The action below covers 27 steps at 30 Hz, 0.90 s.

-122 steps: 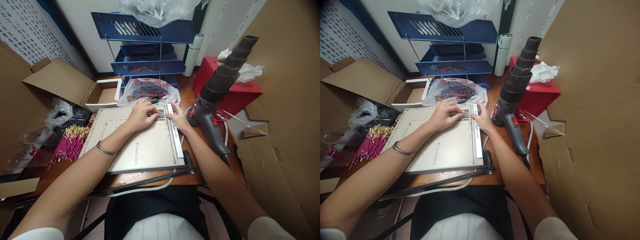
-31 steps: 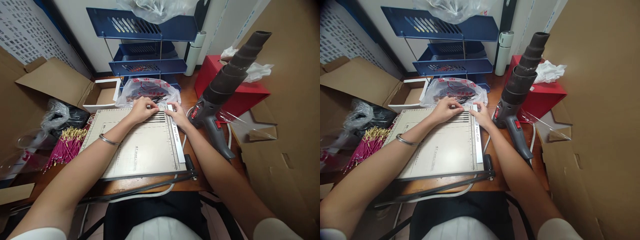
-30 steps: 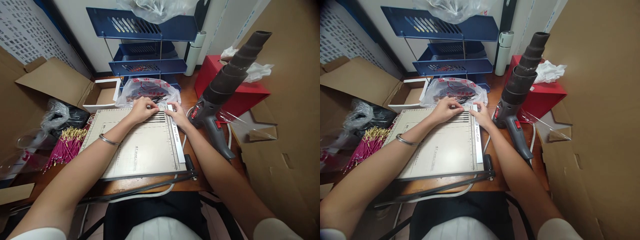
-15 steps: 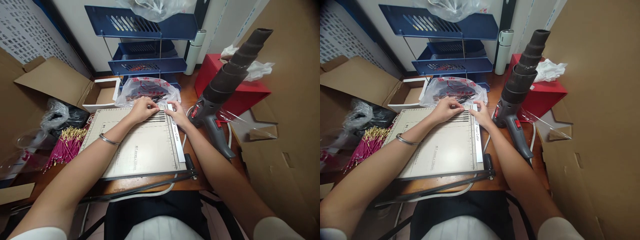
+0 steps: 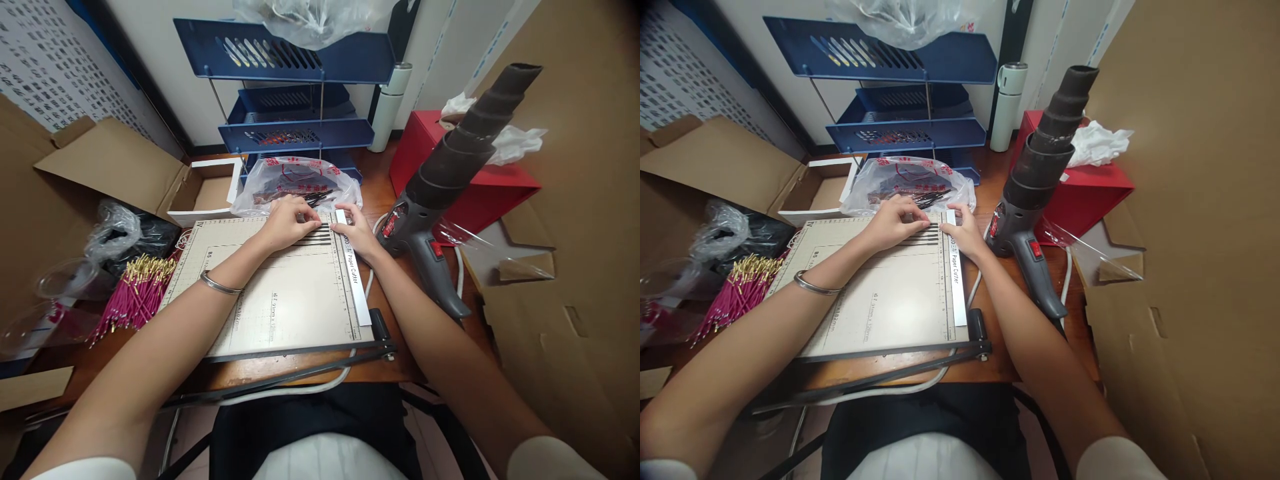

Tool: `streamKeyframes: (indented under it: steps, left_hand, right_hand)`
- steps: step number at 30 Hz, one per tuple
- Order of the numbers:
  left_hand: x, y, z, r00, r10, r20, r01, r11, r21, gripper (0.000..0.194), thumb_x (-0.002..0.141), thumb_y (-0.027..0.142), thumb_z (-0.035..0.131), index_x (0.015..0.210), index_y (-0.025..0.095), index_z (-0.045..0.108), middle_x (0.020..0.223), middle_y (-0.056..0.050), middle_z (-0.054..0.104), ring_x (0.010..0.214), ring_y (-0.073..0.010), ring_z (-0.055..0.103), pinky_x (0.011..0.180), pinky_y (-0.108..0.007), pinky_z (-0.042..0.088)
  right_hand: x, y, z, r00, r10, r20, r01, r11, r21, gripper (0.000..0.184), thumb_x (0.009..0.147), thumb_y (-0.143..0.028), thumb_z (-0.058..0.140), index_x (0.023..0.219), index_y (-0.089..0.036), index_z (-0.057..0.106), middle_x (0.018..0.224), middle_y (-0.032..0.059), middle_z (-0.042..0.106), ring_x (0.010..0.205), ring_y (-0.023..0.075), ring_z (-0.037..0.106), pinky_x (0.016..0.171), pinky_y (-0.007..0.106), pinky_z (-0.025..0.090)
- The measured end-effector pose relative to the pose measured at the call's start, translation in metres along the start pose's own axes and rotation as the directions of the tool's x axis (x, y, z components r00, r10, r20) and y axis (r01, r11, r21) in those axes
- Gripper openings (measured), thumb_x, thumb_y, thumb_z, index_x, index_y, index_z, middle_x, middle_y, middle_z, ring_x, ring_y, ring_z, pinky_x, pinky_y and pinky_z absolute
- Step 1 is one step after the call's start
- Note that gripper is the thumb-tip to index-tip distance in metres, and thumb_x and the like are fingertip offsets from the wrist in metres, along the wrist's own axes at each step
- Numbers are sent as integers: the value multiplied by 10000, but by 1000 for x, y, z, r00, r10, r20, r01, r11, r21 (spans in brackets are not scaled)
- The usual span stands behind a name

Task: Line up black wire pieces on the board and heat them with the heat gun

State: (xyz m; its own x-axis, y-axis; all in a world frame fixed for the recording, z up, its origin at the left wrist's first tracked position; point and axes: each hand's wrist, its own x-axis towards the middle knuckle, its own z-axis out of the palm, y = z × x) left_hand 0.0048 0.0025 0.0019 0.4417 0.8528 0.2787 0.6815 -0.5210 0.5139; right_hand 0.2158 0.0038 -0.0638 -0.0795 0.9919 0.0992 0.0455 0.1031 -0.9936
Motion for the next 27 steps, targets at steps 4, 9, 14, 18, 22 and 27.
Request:
streamKeyframes:
  steps: [4, 9, 14, 18, 22, 27]
  left_hand:
    - [0, 0, 0, 1000, 9, 6, -9, 1000, -1, 170, 912, 356, 720, 875, 229, 826, 922, -53, 737, 984, -263, 609, 990, -467, 411]
    - [0, 0, 0, 1000, 10, 17, -10, 1000, -5, 168, 905, 351, 719, 857, 230, 825, 925, -54, 751, 986, -266, 611, 976, -464, 419]
    - [0, 0, 0, 1000, 10, 17, -10, 1000, -20, 161, 906, 345, 724, 852, 229, 821, 927, -53, 753, 976, -263, 615, 976, -468, 421]
    - [0, -1, 0, 1000, 16, 20, -16, 1000, -23, 159, 914, 335, 724, 857, 224, 822, 916, -56, 741, 964, -262, 617, 966, -465, 419]
    - [0, -1, 0, 1000, 10, 19, -10, 1000, -19, 155, 913, 339, 730, 855, 223, 816, 910, -54, 731, 974, -264, 615, 965, -460, 416]
    - [1, 0, 0, 999, -29, -27, 28, 999, -15, 153, 920, 344, 722, 897, 225, 816, 936, -50, 738, 1004, -262, 619, 982, -446, 424]
  right_hand:
    - [-1, -1, 0, 1000, -3, 3, 3, 1000, 4, 615, 624, -395, 777, 1189, -268, 570, 1261, 82, 659, 1281, 326, 607, 1196, 549, 446]
    - [-1, 0, 0, 1000, -12, -1, 12, 1000, -15, 592, 635, -380, 780, 1183, -279, 580, 1292, 75, 660, 1331, 328, 578, 1207, 554, 437]
    - [0, 0, 0, 1000, -18, 3, 18, 1000, -17, 587, 635, -382, 782, 1178, -280, 583, 1292, 76, 661, 1334, 332, 579, 1209, 563, 438]
    - [0, 1, 1, 1000, -13, -4, 13, 1000, 4, 596, 623, -385, 785, 1171, -277, 578, 1274, 82, 661, 1338, 338, 574, 1215, 568, 429]
    - [0, 1, 1, 1000, -10, -3, 10, 1000, 6, 596, 625, -382, 788, 1176, -279, 583, 1274, 75, 667, 1334, 329, 579, 1214, 557, 428]
    - [1, -1, 1, 999, 21, -27, -21, 1000, -9, 542, 650, -391, 780, 1149, -270, 606, 1281, 72, 681, 1330, 320, 591, 1232, 554, 404]
